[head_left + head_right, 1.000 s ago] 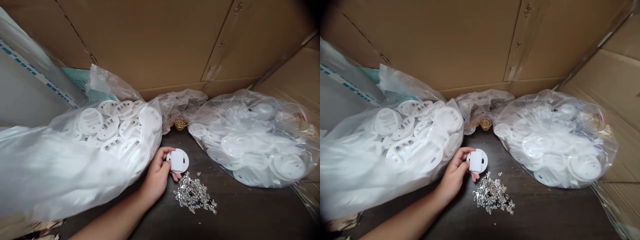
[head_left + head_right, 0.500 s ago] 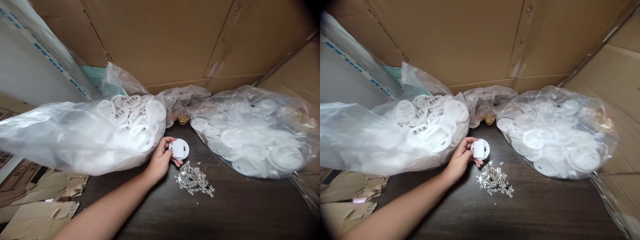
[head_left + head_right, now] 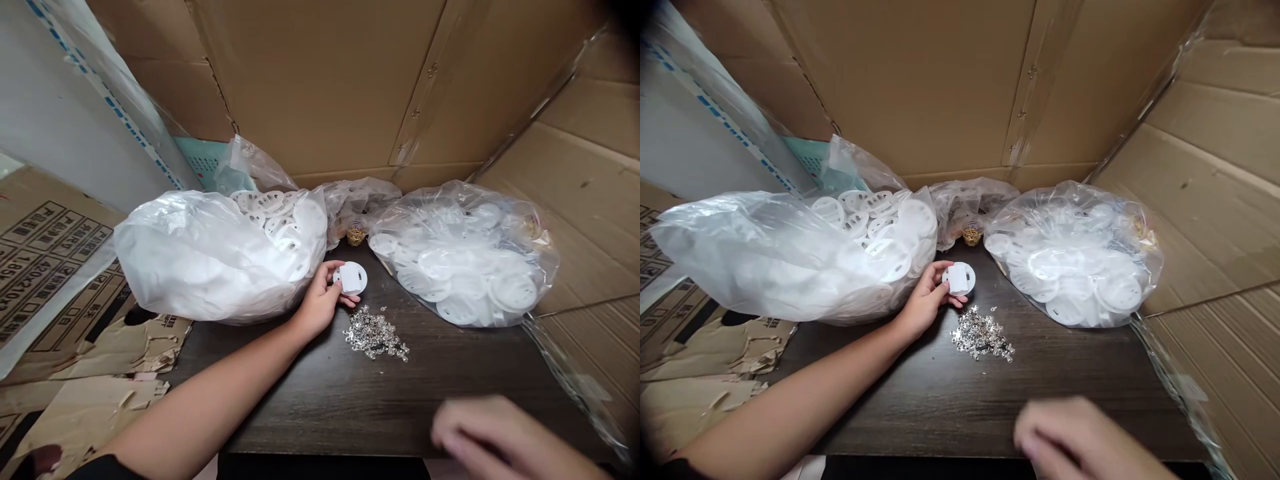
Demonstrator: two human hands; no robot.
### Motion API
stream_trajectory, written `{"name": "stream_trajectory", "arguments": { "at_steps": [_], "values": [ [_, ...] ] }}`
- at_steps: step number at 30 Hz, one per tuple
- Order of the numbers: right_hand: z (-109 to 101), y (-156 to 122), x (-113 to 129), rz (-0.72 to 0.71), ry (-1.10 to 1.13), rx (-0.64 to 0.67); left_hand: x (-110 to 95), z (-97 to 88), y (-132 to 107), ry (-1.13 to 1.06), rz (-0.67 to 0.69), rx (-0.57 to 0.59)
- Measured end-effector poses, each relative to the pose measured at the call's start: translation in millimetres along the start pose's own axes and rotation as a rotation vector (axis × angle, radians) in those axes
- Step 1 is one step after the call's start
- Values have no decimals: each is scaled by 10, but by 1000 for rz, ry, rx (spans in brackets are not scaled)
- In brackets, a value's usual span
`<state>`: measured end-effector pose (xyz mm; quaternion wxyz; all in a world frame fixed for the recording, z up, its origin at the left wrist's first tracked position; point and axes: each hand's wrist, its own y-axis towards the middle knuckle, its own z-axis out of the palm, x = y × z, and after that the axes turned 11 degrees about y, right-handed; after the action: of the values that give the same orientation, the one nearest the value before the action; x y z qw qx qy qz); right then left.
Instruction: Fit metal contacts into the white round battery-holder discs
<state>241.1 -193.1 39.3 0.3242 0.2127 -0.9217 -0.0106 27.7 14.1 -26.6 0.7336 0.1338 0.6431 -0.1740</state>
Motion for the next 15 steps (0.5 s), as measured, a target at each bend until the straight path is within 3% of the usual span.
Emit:
{"name": "stream_trajectory", "arguments": {
  "at_steps": [3,7,10,15],
  "values": [
    [-48,668,-433,50,101,32,8,-12,5,10,14,16],
    [50,1376,-984,-150,50,139,0,-19,4,52,46,-1],
    [153,1523,-1191,-209,79,172,-12,-5,0,93,64,-40],
    [222,1476,-1249,-266,161,176,-41,89,76,67,-8,-92]
  ]
}}
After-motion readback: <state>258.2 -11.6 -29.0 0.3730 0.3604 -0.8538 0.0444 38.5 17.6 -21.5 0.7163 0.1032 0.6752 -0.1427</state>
